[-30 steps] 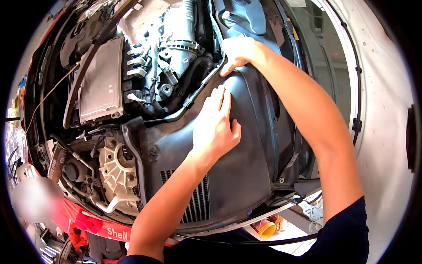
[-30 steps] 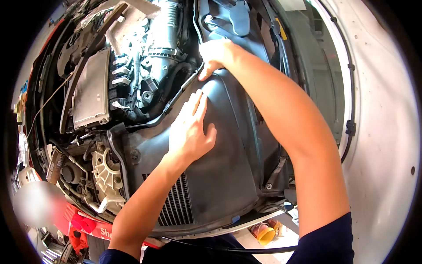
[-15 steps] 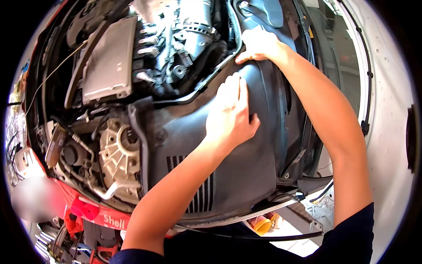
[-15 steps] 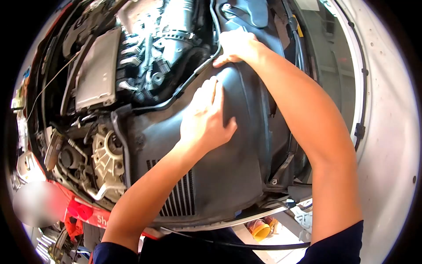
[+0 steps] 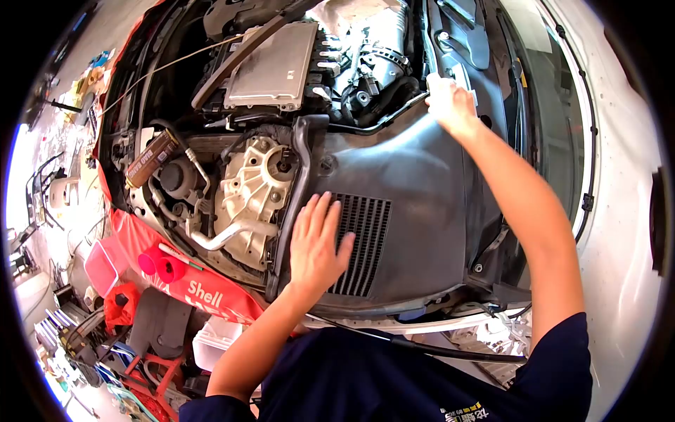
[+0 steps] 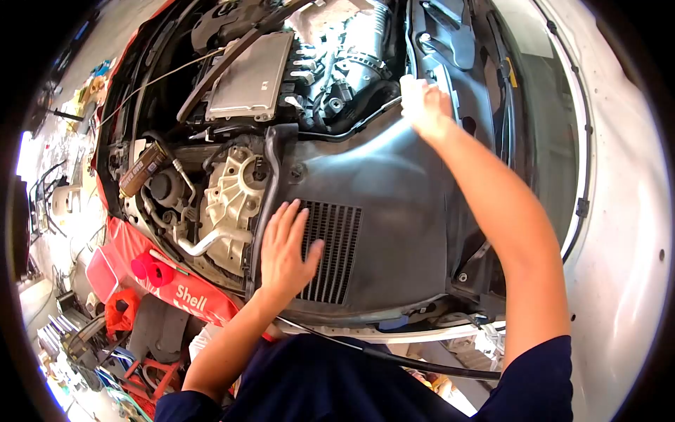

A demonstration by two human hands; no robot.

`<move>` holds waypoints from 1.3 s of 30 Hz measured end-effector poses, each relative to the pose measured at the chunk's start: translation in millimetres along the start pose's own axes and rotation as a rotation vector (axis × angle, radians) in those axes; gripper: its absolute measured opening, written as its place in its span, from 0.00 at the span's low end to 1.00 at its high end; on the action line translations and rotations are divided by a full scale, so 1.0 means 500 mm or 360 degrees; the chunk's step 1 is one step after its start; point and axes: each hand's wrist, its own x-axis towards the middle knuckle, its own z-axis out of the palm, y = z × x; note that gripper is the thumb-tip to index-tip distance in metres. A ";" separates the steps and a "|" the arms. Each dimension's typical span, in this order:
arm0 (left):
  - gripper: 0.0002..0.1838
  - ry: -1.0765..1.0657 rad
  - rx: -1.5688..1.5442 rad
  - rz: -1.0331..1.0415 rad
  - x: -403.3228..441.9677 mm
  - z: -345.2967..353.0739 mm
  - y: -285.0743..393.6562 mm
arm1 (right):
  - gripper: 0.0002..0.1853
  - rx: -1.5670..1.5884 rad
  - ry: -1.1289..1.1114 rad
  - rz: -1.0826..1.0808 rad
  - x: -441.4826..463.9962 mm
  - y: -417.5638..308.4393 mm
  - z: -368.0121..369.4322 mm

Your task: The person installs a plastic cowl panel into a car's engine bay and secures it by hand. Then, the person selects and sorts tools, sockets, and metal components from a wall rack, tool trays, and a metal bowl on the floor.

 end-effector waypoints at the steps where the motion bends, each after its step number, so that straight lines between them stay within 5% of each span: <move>1: 0.36 -0.0044 -0.0019 0.0021 -0.009 0.007 0.008 | 0.08 0.0117 0.0116 -0.0129 -0.032 -0.051 -0.016; 2: 0.43 -0.0175 -0.0066 0.0035 -0.014 0.027 0.012 | 0.07 0.0336 0.0240 -0.0387 -0.065 -0.102 -0.025; 5: 0.48 -0.0075 0.0113 0.0026 -0.006 0.084 0.017 | 0.13 0.0757 -0.0178 -0.0764 -0.169 -0.251 -0.049; 13: 0.48 -0.0014 0.0127 0.0013 -0.013 0.090 0.010 | 0.07 0.0410 0.0090 -0.0949 -0.181 -0.336 -0.006; 21: 0.46 0.0033 0.0127 0.0034 -0.016 0.091 0.003 | 0.06 -0.0095 0.0045 -0.1600 -0.139 -0.322 -0.031; 32: 0.47 0.0004 0.0126 0.0057 -0.018 0.093 0.002 | 0.14 0.0116 -0.0443 -0.0737 -0.136 -0.377 -0.029; 34: 0.47 0.0007 0.0128 0.0058 -0.018 0.093 0.001 | 0.16 0.0469 -0.0579 -0.0300 -0.127 -0.387 -0.022; 37: 0.47 0.0012 0.0130 0.0049 -0.020 0.091 0.000 | 0.19 0.0643 -0.0512 0.0065 -0.131 -0.409 -0.028; 39: 0.47 0.0013 0.0142 0.0057 -0.019 0.093 0.000 | 0.20 0.0663 -0.0779 0.0152 -0.124 -0.404 -0.048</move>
